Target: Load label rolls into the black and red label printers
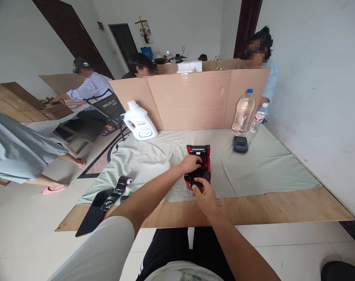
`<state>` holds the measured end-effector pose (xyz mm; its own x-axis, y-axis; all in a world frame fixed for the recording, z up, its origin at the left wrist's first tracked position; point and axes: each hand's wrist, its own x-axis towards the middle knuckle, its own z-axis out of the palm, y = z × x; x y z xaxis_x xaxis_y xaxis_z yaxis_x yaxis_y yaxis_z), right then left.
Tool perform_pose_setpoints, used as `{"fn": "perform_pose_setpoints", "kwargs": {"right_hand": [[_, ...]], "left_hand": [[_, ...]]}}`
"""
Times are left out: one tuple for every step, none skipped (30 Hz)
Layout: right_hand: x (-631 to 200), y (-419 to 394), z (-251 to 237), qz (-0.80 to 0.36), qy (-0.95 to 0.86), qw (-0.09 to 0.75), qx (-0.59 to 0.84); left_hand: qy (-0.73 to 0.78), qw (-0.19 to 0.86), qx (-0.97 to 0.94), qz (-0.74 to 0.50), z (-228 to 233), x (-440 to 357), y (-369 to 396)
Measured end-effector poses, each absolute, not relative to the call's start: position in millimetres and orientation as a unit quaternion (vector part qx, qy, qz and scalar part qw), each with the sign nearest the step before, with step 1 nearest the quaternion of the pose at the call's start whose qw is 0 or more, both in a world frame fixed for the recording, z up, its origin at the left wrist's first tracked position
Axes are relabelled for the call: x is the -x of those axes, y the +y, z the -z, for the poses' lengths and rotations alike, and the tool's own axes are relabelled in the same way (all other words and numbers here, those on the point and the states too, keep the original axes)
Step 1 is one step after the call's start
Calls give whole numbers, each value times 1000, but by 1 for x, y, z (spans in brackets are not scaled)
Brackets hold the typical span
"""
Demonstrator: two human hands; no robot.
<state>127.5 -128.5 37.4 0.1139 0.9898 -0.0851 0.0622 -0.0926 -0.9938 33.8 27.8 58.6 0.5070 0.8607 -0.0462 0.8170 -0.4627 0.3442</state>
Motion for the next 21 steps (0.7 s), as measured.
{"fn": "perform_pose_setpoints", "kwargs": {"right_hand": [[-128, -129, -37, -477, -467, 486, 564], [-129, -129, -37, -479, -467, 485, 563], [-130, -129, -37, -479, -466, 486, 563], [-130, -129, -36, -480, -465, 486, 562], [-131, -129, -36, -481, -464, 488, 562], [-131, -129, -35, -480, -464, 488, 562], [-131, -129, -35, -479, -465, 487, 563], [-131, -129, -34, -478, -467, 484, 565], [-130, -129, -34, -476, -468, 483, 567], [-130, -129, -33, -476, -469, 481, 567], [-129, -130, -33, -478, -469, 481, 565], [-129, -130, -32, -483, -470, 482, 561], [-128, -130, -32, -489, -469, 483, 554], [-127, -131, -31, -496, -468, 485, 547], [-127, -131, -31, -502, -467, 487, 541], [-126, -131, -30, -505, -466, 489, 537], [-126, -131, -29, -507, -465, 490, 535], [-125, -131, -28, -507, -464, 491, 534], [-125, -131, -27, -508, -464, 491, 534], [-125, -131, -27, -507, -464, 491, 535], [-125, -131, -26, -507, -464, 491, 536]], "left_hand": [[490, 184, -845, -109, -60, -28, 27], [493, 199, -833, -151, -61, -22, 26], [500, 203, -819, -192, -62, -16, 25], [510, 198, -804, -233, -62, -11, 24], [518, 182, -788, -278, -62, -7, 24], [520, 161, -774, -323, -61, -3, 25], [515, 139, -765, -362, -60, 0, 26], [501, 122, -763, -391, -57, 3, 27], [480, 115, -769, -406, -55, 5, 29], [455, 117, -782, -409, -52, 6, 31], [430, 127, -797, -405, -48, 8, 32], [408, 140, -809, -399, -45, 9, 32], [393, 150, -815, -398, -42, 10, 32], [383, 155, -816, -403, -40, 11, 29], [378, 154, -814, -412, -38, 12, 26], [374, 151, -812, -422, -37, 13, 22], [370, 147, -811, -429, -36, 14, 16], [366, 143, -812, -432, -35, 15, 10], [362, 141, -813, -433, -34, 16, 4], [358, 139, -816, -431, -33, 18, -2], [356, 138, -820, -427, -32, 19, -8]]}}
